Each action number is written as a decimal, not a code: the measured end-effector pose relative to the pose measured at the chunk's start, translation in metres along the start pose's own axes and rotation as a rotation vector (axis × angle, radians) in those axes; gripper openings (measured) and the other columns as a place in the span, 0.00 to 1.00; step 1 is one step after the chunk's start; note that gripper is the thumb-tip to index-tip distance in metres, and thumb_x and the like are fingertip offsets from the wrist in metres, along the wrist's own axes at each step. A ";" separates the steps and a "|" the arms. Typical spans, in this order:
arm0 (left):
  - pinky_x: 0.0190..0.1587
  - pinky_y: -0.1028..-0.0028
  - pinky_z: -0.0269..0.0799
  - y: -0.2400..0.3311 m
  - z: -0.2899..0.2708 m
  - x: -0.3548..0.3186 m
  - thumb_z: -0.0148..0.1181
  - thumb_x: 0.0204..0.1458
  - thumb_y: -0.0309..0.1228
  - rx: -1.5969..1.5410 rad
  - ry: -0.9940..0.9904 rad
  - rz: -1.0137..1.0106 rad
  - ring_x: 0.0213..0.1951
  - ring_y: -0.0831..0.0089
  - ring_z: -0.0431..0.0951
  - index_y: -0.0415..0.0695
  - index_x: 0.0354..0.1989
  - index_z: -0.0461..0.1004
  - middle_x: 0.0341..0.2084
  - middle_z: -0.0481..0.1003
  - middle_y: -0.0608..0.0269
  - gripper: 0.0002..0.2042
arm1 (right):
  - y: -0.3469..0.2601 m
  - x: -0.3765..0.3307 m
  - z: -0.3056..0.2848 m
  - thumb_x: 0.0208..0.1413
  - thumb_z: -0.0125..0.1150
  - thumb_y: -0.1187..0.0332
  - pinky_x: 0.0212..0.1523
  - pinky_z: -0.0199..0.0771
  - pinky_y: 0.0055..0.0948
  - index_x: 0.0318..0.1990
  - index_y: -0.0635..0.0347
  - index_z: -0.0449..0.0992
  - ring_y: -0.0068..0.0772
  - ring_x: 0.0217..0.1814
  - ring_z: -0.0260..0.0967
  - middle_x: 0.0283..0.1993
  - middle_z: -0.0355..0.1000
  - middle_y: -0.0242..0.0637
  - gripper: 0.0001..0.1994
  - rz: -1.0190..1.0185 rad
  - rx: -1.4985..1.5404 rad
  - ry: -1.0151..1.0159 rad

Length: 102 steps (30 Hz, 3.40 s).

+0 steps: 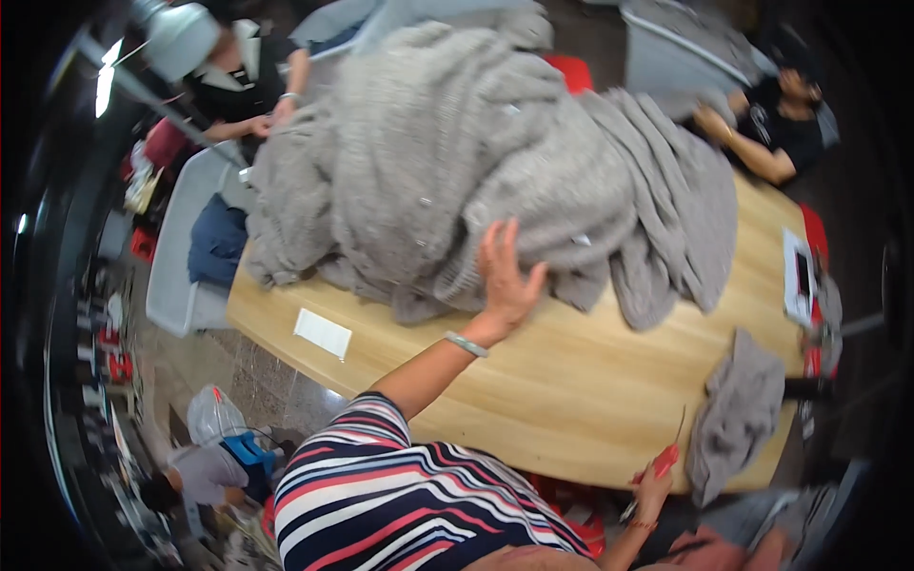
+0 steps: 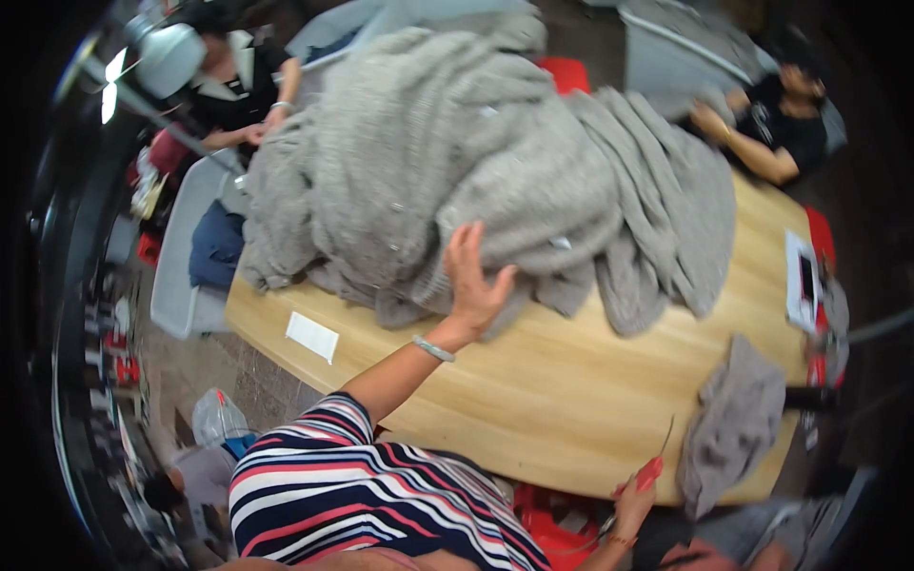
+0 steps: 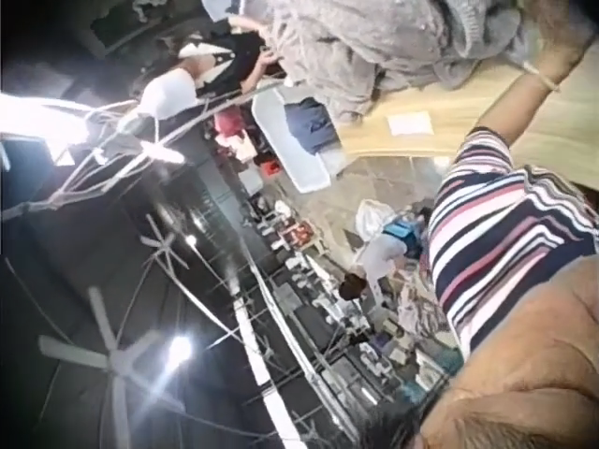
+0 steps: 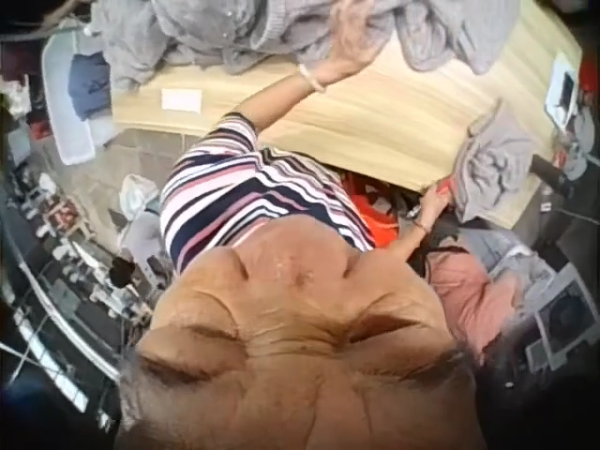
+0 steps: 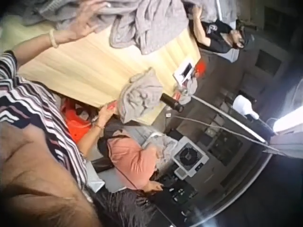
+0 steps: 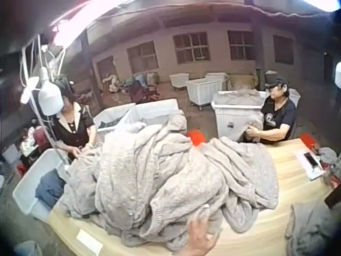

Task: Trim loose threads and inspect knitted sweaters at a garment factory workbench.

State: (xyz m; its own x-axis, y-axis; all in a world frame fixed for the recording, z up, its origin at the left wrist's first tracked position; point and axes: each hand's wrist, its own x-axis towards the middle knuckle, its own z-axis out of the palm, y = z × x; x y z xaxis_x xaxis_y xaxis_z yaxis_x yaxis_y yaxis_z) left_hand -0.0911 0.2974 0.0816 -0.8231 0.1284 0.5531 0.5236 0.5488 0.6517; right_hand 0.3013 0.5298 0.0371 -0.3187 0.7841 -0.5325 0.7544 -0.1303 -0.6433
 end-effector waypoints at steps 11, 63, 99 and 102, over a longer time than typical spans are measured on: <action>0.39 0.76 0.72 -0.092 0.001 0.039 0.64 0.49 0.25 -0.900 -0.123 -0.573 0.38 0.76 0.75 0.35 0.58 0.61 0.39 0.75 0.62 0.27 | -0.179 -0.017 0.098 0.59 0.52 0.74 0.35 0.73 0.29 0.64 0.60 0.60 0.30 0.35 0.74 0.46 0.75 0.42 0.24 -0.592 -0.119 -0.353; 0.24 0.81 0.58 -0.122 0.066 0.138 0.64 0.46 0.24 -0.789 -0.572 -0.530 0.23 0.86 0.63 0.37 0.29 0.76 0.22 0.72 0.73 0.05 | -0.344 -0.044 0.189 0.53 0.57 0.63 0.42 0.71 0.51 0.40 0.62 0.73 0.61 0.39 0.72 0.34 0.74 0.55 0.13 -0.809 -0.609 -0.254; 0.46 0.72 0.70 -0.129 0.005 0.068 0.56 0.56 0.31 -1.039 -0.589 -0.737 0.42 0.71 0.73 0.31 0.50 0.65 0.43 0.73 0.55 0.18 | -0.307 -0.145 0.190 0.53 0.59 0.61 0.35 0.71 0.46 0.41 0.59 0.74 0.56 0.32 0.72 0.27 0.73 0.52 0.13 -0.693 -0.719 -0.333; 0.47 0.73 0.69 -0.133 0.003 0.068 0.55 0.56 0.32 -1.059 -0.685 -0.822 0.42 0.70 0.73 0.31 0.50 0.66 0.43 0.73 0.55 0.18 | -0.294 -0.149 0.195 0.54 0.59 0.60 0.36 0.71 0.47 0.41 0.59 0.74 0.58 0.34 0.72 0.29 0.73 0.54 0.13 -0.694 -0.789 -0.486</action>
State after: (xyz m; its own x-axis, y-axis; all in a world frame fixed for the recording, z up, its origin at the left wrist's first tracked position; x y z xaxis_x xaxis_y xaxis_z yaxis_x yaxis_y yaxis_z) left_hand -0.2173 0.2351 0.0307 -0.7420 0.6042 -0.2905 -0.4562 -0.1376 0.8792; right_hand 0.0154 0.3329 0.1987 -0.8625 0.2003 -0.4647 0.4245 0.7862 -0.4490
